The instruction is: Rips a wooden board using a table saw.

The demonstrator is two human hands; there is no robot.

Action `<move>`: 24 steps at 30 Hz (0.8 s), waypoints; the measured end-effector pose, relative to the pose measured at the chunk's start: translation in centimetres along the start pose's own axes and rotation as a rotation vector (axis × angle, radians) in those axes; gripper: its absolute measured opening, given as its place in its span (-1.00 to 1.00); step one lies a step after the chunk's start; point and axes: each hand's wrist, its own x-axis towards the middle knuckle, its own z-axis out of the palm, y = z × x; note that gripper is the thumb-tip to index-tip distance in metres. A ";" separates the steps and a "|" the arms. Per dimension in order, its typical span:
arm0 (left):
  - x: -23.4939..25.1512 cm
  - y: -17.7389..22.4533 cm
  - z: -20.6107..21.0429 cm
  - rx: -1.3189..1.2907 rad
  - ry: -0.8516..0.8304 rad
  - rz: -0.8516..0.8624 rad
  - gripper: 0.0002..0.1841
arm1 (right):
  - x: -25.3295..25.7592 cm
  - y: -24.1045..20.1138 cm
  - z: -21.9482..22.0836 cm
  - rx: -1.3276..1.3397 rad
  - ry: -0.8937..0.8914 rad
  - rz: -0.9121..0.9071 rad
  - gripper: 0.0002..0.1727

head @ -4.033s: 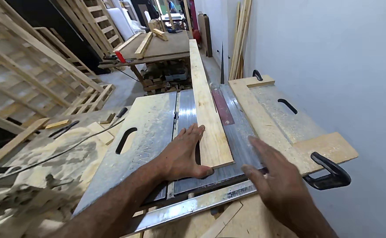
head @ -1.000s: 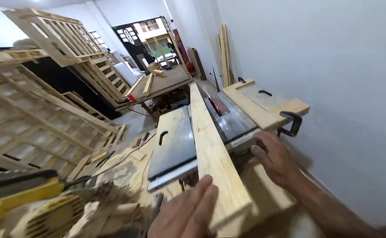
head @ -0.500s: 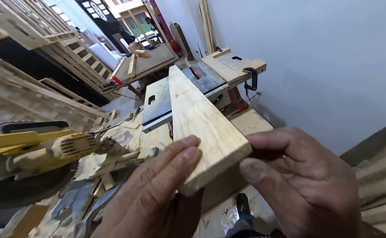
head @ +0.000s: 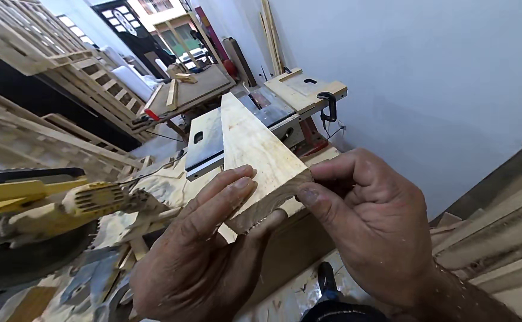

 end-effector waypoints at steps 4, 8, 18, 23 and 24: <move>0.0 0.2 -0.7 -0.075 -0.080 -0.072 -0.43 | 0.3 0.2 0.0 0.018 -0.012 0.004 -0.83; -1.8 0.1 -1.2 0.013 -0.127 -0.125 -0.62 | -1.0 1.2 -0.7 -0.003 -0.116 0.046 -0.78; -3.8 -0.7 -1.2 -0.101 -0.154 -0.243 -0.46 | -2.9 2.9 -0.4 -0.030 -0.126 0.000 -0.78; -3.2 -1.1 -0.1 -0.105 -0.121 -0.214 -0.43 | -1.8 2.9 -1.0 -0.041 -0.080 -0.020 -0.80; -3.2 -1.1 0.0 -0.097 -0.120 -0.211 -0.44 | -1.7 2.9 -1.1 -0.042 -0.074 -0.019 -0.81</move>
